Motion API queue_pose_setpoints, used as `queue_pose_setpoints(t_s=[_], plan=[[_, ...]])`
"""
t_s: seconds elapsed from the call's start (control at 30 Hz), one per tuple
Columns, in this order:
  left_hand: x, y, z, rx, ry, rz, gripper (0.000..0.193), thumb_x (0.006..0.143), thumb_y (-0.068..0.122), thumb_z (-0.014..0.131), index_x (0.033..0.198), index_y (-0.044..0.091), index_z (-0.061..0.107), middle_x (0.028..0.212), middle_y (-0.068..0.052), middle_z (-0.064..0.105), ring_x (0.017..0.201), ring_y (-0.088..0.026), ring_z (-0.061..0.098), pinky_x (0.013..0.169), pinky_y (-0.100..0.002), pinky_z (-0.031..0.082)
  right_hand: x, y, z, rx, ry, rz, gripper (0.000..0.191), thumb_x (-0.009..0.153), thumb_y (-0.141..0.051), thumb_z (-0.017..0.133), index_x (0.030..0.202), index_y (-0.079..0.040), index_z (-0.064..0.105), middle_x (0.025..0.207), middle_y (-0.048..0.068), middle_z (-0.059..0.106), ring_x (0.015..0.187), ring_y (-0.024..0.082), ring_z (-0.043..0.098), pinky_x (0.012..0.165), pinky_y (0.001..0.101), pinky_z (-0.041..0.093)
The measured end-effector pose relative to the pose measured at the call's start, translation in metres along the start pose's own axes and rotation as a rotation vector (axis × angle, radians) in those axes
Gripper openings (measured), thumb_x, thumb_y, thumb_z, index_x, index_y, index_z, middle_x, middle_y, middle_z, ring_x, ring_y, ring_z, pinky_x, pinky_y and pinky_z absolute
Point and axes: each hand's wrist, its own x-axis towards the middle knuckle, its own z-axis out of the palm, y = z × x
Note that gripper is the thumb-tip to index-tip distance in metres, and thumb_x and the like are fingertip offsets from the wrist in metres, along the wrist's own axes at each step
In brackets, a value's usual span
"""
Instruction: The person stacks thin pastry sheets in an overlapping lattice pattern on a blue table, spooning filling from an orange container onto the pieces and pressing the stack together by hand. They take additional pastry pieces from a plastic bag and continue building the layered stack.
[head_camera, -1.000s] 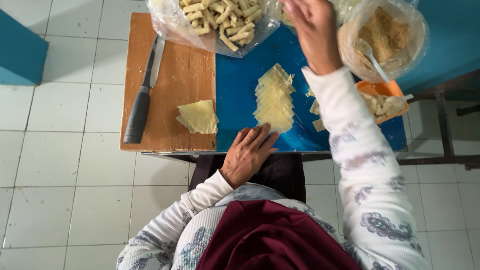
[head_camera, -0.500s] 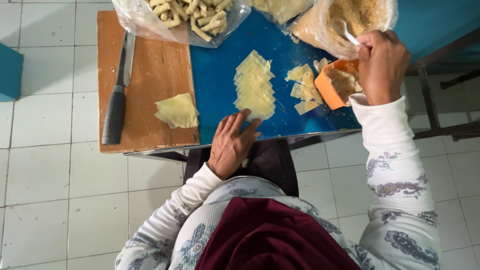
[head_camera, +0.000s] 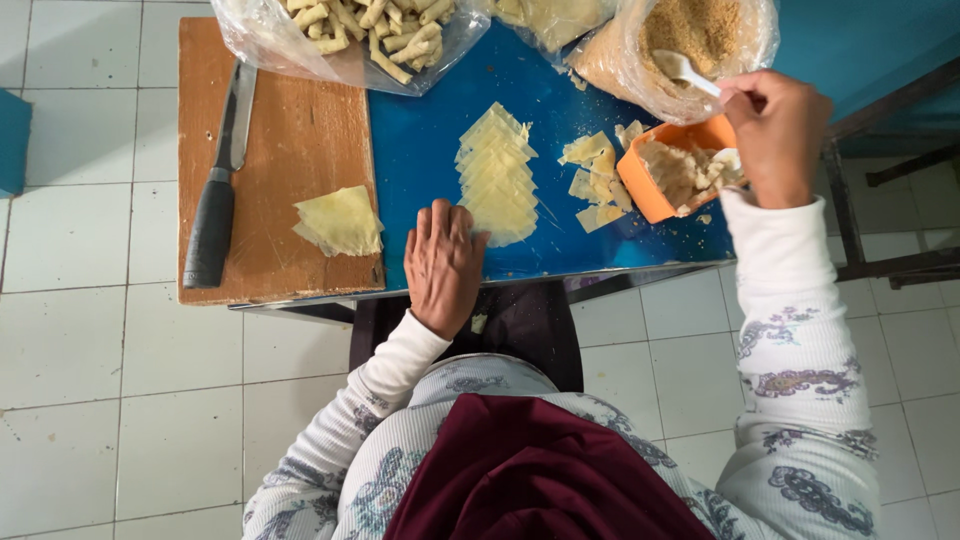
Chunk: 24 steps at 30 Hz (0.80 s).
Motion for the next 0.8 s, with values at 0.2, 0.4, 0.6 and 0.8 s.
queue_pose_setpoints(t_s=[0.2,0.4,0.6,0.8], plan=[[0.001,0.002,0.007,-0.009,0.059,0.033,0.014,0.095,0.009,0.065,0.097,0.006,0.053,0.1,-0.011,0.049,0.094,-0.031,0.052,0.076,-0.044,0.041,0.0,-0.01,-0.016,0.32,-0.03,0.16,0.015,0.106,0.0,0.071,0.119,0.004,0.077,0.092,0.004,0.071,0.074,0.006,0.058,0.067,0.0217,0.047],[0.003,0.006,0.007,-0.133,0.079,0.04,0.014,0.096,0.002,0.064,0.096,0.005,0.05,0.096,-0.012,0.051,0.091,-0.032,0.053,0.079,-0.044,0.047,-0.028,-0.045,-0.012,0.596,-0.186,0.186,0.019,0.105,0.0,0.066,0.122,0.006,0.071,0.096,0.002,0.068,0.079,0.006,0.059,0.072,0.0201,0.048],[0.003,0.01,0.001,-0.213,0.036,-0.001,0.016,0.093,0.0,0.065,0.095,0.004,0.049,0.09,-0.013,0.054,0.086,-0.035,0.054,0.076,-0.045,0.046,-0.073,-0.09,0.033,0.579,-0.434,0.28,0.019,0.101,-0.007,0.065,0.116,0.0,0.074,0.083,-0.001,0.065,0.071,0.005,0.054,0.061,0.0214,0.042],[0.005,0.007,0.002,-0.293,0.09,-0.028,0.021,0.09,-0.006,0.064,0.1,0.004,0.049,0.088,-0.012,0.056,0.078,-0.033,0.056,0.073,-0.043,0.048,-0.096,-0.111,0.066,0.312,-0.357,-0.028,0.012,0.096,-0.003,0.07,0.107,-0.004,0.073,0.09,0.004,0.071,0.071,0.014,0.065,0.062,0.0278,0.047]])
